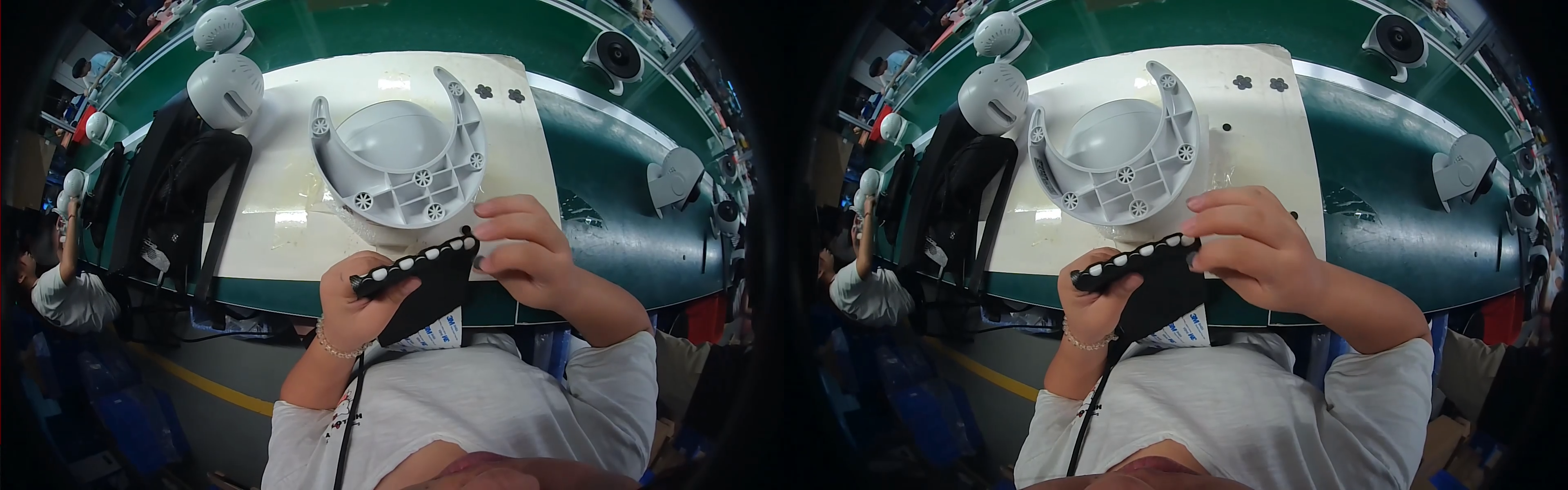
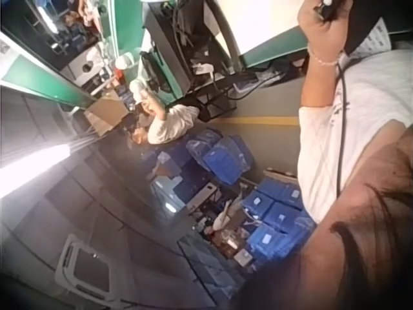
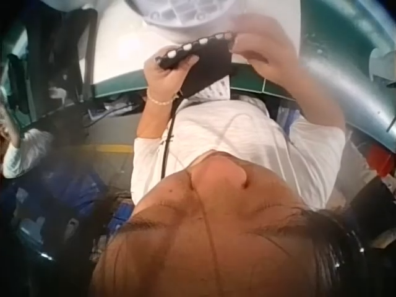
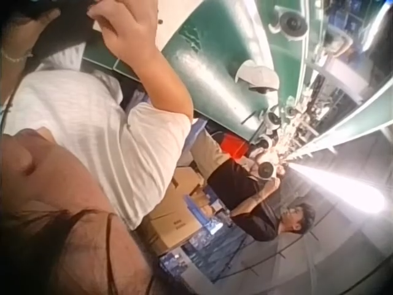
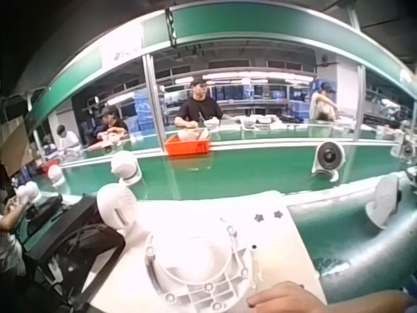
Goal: Assembling the plastic housing and components of an electronic camera fixture at a factory workstation.
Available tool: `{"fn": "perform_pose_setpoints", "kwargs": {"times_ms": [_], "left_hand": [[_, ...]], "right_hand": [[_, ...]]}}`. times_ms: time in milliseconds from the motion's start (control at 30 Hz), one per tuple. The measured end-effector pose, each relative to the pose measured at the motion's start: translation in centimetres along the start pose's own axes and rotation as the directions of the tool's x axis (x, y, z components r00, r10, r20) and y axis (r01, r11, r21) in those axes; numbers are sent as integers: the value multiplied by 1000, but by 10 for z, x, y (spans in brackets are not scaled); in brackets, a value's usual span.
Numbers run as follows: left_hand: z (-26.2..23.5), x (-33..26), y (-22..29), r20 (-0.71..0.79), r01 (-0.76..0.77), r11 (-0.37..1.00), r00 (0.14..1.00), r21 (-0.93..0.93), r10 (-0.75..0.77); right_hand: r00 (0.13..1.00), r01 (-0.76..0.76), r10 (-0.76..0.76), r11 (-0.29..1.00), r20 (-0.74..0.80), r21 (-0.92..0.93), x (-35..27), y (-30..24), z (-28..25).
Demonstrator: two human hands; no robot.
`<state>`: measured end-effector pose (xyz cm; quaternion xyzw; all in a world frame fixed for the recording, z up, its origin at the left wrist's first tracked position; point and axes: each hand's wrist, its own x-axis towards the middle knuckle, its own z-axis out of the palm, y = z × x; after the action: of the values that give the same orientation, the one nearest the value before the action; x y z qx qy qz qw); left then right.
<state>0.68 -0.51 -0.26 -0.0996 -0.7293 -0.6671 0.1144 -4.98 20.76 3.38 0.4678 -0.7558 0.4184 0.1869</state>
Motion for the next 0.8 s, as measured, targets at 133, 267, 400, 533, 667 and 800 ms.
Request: {"fn": "perform_pose_setpoints", "kwargs": {"times_ms": [133, 267, 400, 533, 667, 800], "left_hand": [[1, 2, 0, 42, -83, 995, 996, 50, 81], [1, 2, -3, 54, -142, 987, 989, 71, 138], [1, 2, -1, 40, -79, 992, 996, 96, 76], [3, 6, -1, 76, -226, 970, 973, 92, 219], [2, 2, -6, 74, -258, 962, 965, 92, 252], [-1, 2, 0, 29, -169, 977, 986, 129, 166]], "right_hand": [[991, 34, -24, 997, -130, 75, 3, -6, 7], [998, 64, -66, 995, -20, -77, -2, -8, 6], [937, 337, -343, 938, -73, -84, -5, -7, 10], [972, 172, -137, 969, -193, 177, 4, -9, 33], [909, 418, -414, 900, -58, 121, 9, -14, 25], [978, -70, -82, 733, 190, 676, 21, -25, 8]]}}
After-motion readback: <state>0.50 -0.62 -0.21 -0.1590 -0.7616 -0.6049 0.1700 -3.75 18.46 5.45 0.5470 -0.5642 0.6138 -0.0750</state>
